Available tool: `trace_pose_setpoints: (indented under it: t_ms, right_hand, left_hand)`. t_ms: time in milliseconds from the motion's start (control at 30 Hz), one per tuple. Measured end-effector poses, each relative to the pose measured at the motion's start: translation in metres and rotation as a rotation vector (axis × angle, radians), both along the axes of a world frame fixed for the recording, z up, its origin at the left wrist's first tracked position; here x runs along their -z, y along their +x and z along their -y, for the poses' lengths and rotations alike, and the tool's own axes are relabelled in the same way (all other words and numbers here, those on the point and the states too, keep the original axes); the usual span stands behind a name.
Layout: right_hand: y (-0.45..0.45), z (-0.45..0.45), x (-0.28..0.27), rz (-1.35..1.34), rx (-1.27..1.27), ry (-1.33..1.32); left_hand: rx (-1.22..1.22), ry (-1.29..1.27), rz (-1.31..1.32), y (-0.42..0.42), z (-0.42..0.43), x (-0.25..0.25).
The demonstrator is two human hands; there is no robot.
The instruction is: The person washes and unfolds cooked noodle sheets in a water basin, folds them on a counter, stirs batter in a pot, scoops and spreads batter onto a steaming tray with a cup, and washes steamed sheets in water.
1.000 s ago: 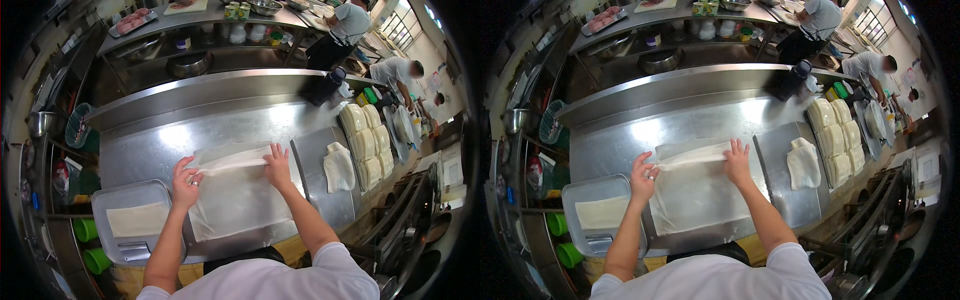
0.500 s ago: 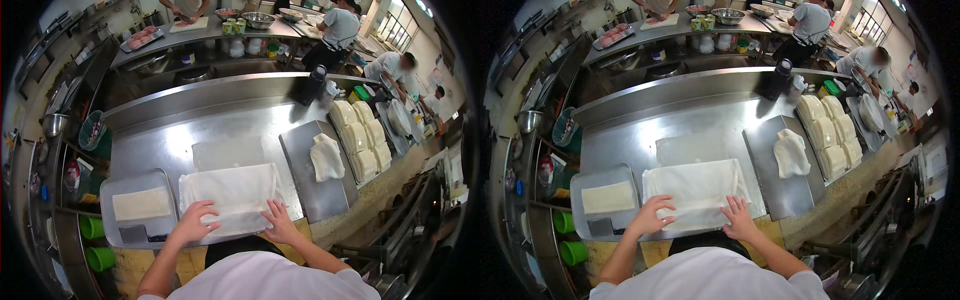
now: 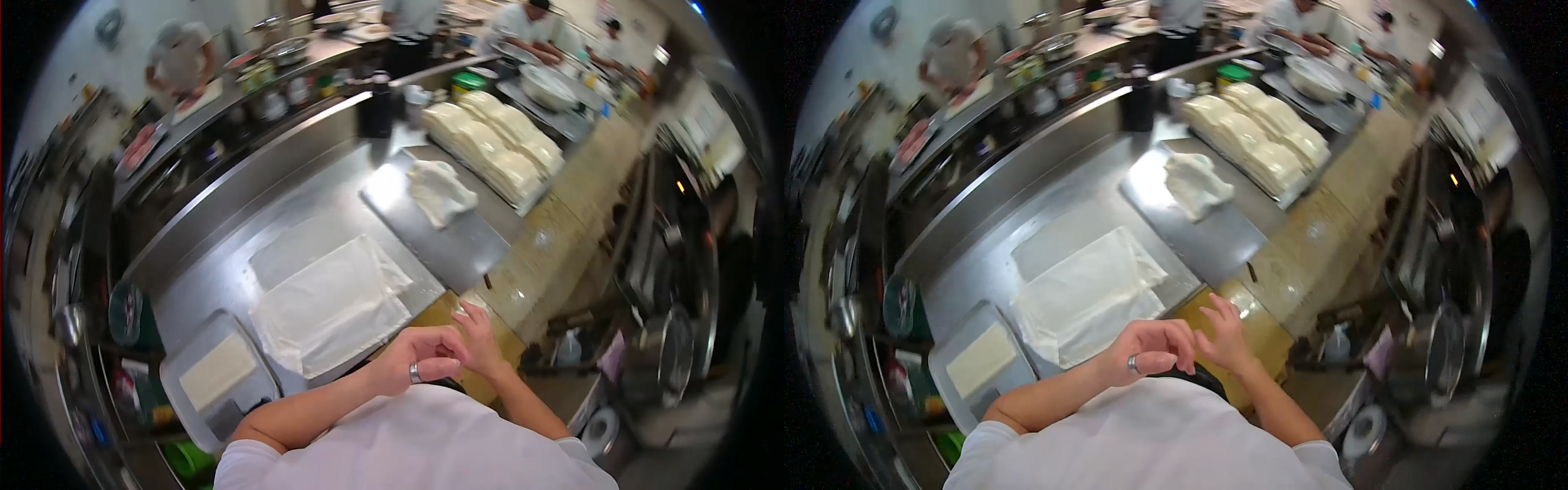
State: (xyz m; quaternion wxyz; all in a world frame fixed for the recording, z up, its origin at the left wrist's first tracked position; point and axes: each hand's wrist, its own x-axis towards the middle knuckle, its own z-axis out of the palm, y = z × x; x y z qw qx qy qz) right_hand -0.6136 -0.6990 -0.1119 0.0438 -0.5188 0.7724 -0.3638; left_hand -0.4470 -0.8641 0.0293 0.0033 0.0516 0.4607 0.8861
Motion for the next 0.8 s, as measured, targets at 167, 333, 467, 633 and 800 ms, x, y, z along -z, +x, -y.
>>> trace_pose_setpoints:
  t_ms: [167,333,467,633,800]
  right_hand:
    - [0.067,-0.076,-0.013,0.050,0.359,-0.010]
    - [0.185,-0.127,-0.007,0.230,0.673,-0.091]
    - [0.270,-0.159,0.010,0.186,0.895,0.059]
    - [0.356,-0.195,-0.001,0.205,1.117,0.025]
    - [0.420,-0.230,-0.009,0.189,1.314,-0.033]
  left_hand:
    - [0.482,0.298,-0.122,0.006,-0.043,-0.042]
    - [0.945,0.837,-0.080,0.039,-0.079,-0.110]
    - [1.216,1.225,-0.208,0.074,-0.125,-0.134]
    - [1.504,1.298,-0.111,0.115,-0.176,-0.145]
    - [1.689,1.324,0.024,0.162,-0.238,-0.150]
